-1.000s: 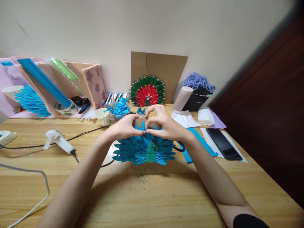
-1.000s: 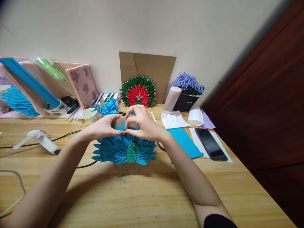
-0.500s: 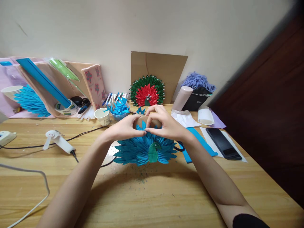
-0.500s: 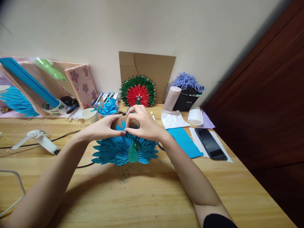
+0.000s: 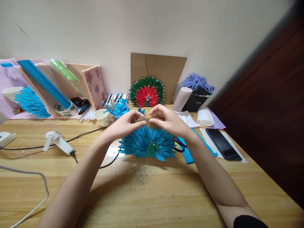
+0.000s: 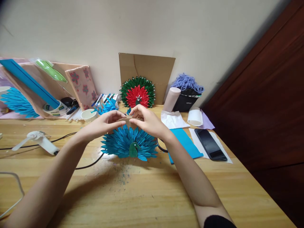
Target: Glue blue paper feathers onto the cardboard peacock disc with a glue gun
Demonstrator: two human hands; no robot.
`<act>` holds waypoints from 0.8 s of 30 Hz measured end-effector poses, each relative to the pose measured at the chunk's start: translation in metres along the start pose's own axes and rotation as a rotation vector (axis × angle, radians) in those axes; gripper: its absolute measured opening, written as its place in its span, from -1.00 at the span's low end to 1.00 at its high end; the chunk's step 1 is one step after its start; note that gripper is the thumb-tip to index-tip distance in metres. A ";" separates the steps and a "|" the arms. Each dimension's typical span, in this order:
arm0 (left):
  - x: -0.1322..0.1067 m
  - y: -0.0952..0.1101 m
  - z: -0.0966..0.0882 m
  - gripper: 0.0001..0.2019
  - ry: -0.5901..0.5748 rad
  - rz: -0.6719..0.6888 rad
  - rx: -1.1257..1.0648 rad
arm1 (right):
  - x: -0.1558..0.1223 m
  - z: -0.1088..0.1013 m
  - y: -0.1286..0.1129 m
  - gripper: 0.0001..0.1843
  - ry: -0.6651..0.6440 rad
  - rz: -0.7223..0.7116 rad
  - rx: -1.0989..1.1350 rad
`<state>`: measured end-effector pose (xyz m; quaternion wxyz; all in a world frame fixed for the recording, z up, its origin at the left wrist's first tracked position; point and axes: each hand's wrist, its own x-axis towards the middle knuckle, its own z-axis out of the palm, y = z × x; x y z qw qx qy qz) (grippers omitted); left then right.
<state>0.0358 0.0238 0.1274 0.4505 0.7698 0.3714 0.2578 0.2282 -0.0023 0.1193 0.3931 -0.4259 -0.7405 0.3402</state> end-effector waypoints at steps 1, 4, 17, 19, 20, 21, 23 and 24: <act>0.000 0.001 -0.001 -0.71 0.028 0.007 -0.035 | 0.001 0.000 0.001 -0.84 0.005 0.007 0.010; -0.002 0.003 -0.003 -0.77 0.080 0.055 -0.013 | 0.002 -0.002 0.003 -0.84 0.035 0.028 0.050; -0.007 0.008 0.001 -0.85 0.170 0.224 0.345 | 0.003 -0.006 -0.004 -0.89 0.096 0.029 0.118; -0.009 0.010 0.000 -0.86 0.177 0.239 0.378 | 0.003 -0.007 -0.003 -0.88 0.105 0.026 0.122; -0.010 0.011 -0.001 -0.87 0.179 0.248 0.392 | 0.002 -0.008 -0.003 -0.88 0.107 0.027 0.125; -0.011 0.012 -0.001 -0.88 0.178 0.255 0.404 | 0.002 -0.008 -0.003 -0.88 0.111 0.029 0.126; -0.013 0.014 -0.001 -0.90 0.170 0.263 0.426 | 0.002 -0.008 -0.004 -0.88 0.121 0.031 0.123; -0.013 0.014 -0.001 -0.91 0.168 0.266 0.438 | 0.002 -0.008 -0.005 -0.88 0.127 0.030 0.119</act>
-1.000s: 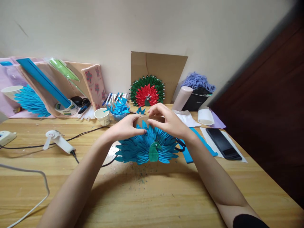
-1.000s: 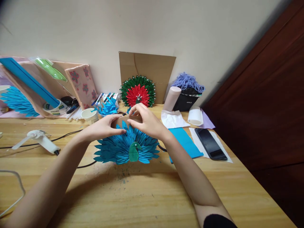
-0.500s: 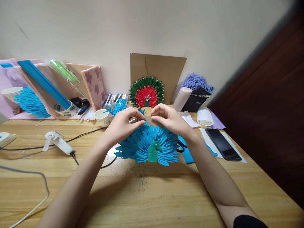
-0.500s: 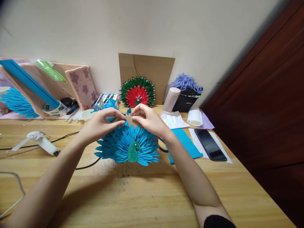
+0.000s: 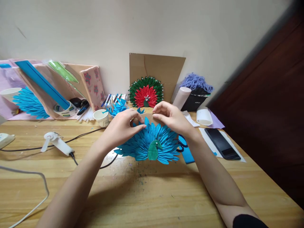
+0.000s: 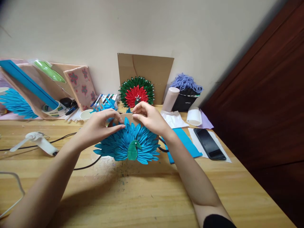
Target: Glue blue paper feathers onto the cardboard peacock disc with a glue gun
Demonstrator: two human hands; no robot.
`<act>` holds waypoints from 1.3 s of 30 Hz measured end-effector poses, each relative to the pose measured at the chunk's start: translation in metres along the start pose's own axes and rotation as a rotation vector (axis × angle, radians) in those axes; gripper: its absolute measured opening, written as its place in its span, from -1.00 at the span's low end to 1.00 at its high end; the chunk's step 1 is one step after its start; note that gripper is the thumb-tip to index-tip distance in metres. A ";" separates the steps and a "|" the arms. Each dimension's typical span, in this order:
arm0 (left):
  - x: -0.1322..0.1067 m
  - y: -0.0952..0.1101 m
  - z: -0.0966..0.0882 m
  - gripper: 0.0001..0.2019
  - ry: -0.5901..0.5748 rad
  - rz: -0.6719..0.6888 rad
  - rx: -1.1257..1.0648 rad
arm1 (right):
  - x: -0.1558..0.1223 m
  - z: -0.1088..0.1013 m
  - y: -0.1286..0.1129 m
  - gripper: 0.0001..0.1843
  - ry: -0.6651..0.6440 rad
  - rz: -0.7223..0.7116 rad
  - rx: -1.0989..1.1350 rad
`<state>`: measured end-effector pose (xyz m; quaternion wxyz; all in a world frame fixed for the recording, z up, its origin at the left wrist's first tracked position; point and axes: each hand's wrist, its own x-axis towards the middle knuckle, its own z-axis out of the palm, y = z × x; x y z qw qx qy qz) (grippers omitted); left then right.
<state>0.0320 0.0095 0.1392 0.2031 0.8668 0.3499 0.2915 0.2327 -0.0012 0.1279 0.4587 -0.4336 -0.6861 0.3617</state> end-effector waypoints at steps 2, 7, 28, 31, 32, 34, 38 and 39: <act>0.000 0.000 0.000 -0.93 -0.004 0.011 0.015 | 0.000 0.001 -0.001 -0.89 0.005 -0.009 -0.009; 0.001 -0.003 0.002 -0.93 -0.032 0.048 -0.005 | 0.000 0.001 0.002 -0.90 0.001 -0.026 -0.029; 0.004 -0.007 0.011 -0.96 -0.017 0.094 -0.085 | -0.003 0.002 -0.003 -0.89 -0.036 -0.099 -0.247; 0.005 -0.006 0.011 -0.97 -0.015 0.091 -0.091 | -0.003 0.001 -0.001 -0.89 -0.014 -0.107 -0.169; 0.005 -0.006 0.011 -0.96 -0.015 0.092 -0.093 | -0.002 0.001 0.000 -0.89 -0.010 -0.109 -0.149; 0.005 -0.006 0.012 -0.96 -0.016 0.095 -0.094 | -0.002 0.001 0.002 -0.88 -0.011 -0.109 -0.138; 0.005 -0.006 0.014 -0.95 -0.025 0.100 -0.085 | -0.002 0.002 0.002 -0.85 -0.023 -0.087 -0.132; 0.005 -0.006 0.015 -0.95 -0.026 0.100 -0.082 | -0.002 0.002 0.001 -0.85 -0.029 -0.080 -0.139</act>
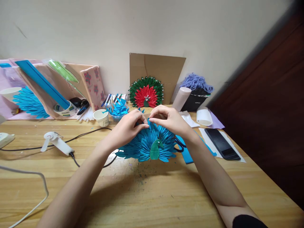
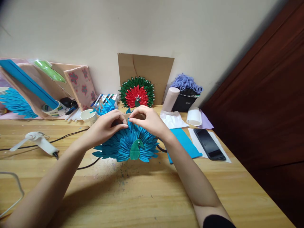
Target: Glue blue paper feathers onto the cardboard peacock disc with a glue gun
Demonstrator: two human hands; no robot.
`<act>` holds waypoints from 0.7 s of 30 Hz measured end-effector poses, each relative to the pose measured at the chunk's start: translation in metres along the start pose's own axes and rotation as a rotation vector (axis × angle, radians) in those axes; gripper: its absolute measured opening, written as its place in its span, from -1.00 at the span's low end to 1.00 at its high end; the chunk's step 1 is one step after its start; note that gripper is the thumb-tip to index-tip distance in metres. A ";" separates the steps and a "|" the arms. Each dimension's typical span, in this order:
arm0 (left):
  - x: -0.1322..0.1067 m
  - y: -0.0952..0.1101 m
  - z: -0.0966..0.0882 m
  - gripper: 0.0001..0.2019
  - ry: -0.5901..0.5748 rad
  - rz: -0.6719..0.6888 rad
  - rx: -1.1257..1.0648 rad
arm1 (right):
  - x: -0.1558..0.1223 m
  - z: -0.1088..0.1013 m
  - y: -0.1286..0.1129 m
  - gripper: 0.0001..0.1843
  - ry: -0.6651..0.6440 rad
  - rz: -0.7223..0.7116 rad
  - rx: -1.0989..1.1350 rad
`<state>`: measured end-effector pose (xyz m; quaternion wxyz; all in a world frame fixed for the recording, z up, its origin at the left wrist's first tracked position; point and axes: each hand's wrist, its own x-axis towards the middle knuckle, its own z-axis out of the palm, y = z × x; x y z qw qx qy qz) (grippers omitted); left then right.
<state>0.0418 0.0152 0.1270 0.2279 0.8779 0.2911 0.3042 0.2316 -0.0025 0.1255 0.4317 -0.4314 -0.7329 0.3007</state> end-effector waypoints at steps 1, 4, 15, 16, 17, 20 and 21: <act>0.000 0.000 0.000 -0.95 0.001 0.000 0.003 | 0.000 0.000 0.000 -0.84 -0.008 0.001 -0.015; 0.000 0.000 0.001 -0.94 0.002 0.003 0.003 | 0.000 -0.001 -0.001 -0.85 -0.030 -0.013 -0.075; 0.001 -0.003 0.007 -0.96 0.012 0.019 -0.012 | 0.000 -0.005 -0.002 -0.87 -0.065 -0.068 -0.163; 0.001 -0.003 0.007 -0.96 0.019 0.016 -0.013 | 0.000 -0.005 -0.001 -0.86 -0.066 -0.060 -0.158; 0.001 -0.003 0.007 -0.95 0.026 0.014 -0.014 | 0.000 -0.005 -0.001 -0.85 -0.068 -0.055 -0.152; 0.001 -0.003 0.008 -0.94 0.036 0.005 -0.011 | 0.001 -0.004 0.000 -0.85 -0.079 -0.064 -0.138; 0.002 -0.004 0.008 -0.94 0.037 0.002 -0.008 | 0.001 -0.003 0.000 -0.85 -0.081 -0.068 -0.134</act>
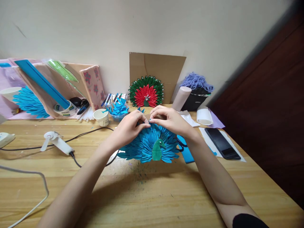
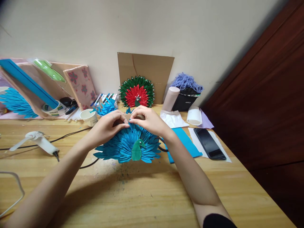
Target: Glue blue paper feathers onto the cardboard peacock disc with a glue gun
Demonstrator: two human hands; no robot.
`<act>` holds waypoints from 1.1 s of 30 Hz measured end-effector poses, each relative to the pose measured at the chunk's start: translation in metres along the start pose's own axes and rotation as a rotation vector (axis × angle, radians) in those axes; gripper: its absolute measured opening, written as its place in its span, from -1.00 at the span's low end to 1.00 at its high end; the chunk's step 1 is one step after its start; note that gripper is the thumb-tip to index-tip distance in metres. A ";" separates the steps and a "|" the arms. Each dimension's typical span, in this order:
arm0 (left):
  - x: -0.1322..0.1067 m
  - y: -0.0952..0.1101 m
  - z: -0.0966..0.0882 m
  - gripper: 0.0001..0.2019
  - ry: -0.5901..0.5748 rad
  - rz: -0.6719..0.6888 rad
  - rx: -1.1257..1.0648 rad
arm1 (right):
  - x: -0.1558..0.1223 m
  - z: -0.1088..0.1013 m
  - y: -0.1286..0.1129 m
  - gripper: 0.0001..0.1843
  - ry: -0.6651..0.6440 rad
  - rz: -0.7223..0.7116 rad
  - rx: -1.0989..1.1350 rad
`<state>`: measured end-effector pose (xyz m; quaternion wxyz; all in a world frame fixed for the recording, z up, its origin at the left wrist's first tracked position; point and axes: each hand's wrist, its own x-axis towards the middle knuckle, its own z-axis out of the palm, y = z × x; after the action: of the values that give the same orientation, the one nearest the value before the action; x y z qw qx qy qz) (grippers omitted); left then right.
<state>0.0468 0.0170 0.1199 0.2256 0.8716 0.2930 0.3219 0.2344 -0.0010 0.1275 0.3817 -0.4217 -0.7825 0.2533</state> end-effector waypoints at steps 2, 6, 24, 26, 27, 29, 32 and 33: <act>0.000 0.000 0.000 -0.93 0.000 -0.004 0.005 | 0.001 0.000 0.001 -0.85 0.001 -0.002 0.005; 0.000 -0.002 0.000 -0.92 0.000 -0.014 0.004 | 0.001 0.001 0.002 -0.86 -0.007 -0.003 -0.005; 0.001 -0.011 0.000 -0.91 -0.018 -0.040 0.005 | 0.003 0.001 0.018 -0.74 -0.035 0.159 0.244; 0.001 -0.011 0.000 -0.91 -0.024 -0.059 0.020 | 0.003 0.002 0.020 -0.74 -0.051 0.194 0.255; 0.001 -0.011 0.000 -0.91 -0.024 -0.068 0.030 | 0.003 0.002 0.021 -0.75 -0.049 0.207 0.258; 0.002 -0.011 0.001 -0.91 -0.014 -0.070 0.048 | 0.004 0.004 0.021 -0.77 -0.035 0.232 0.261; 0.002 -0.012 0.003 -0.91 0.011 -0.050 0.056 | 0.004 0.006 0.021 -0.78 -0.016 0.270 0.274; 0.002 -0.013 0.003 -0.92 0.020 -0.050 0.048 | 0.005 0.006 0.020 -0.78 -0.012 0.275 0.278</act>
<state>0.0459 0.0269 0.1110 0.2096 0.8660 0.3245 0.3176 0.2376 0.0131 0.1112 0.3935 -0.4663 -0.6772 0.4112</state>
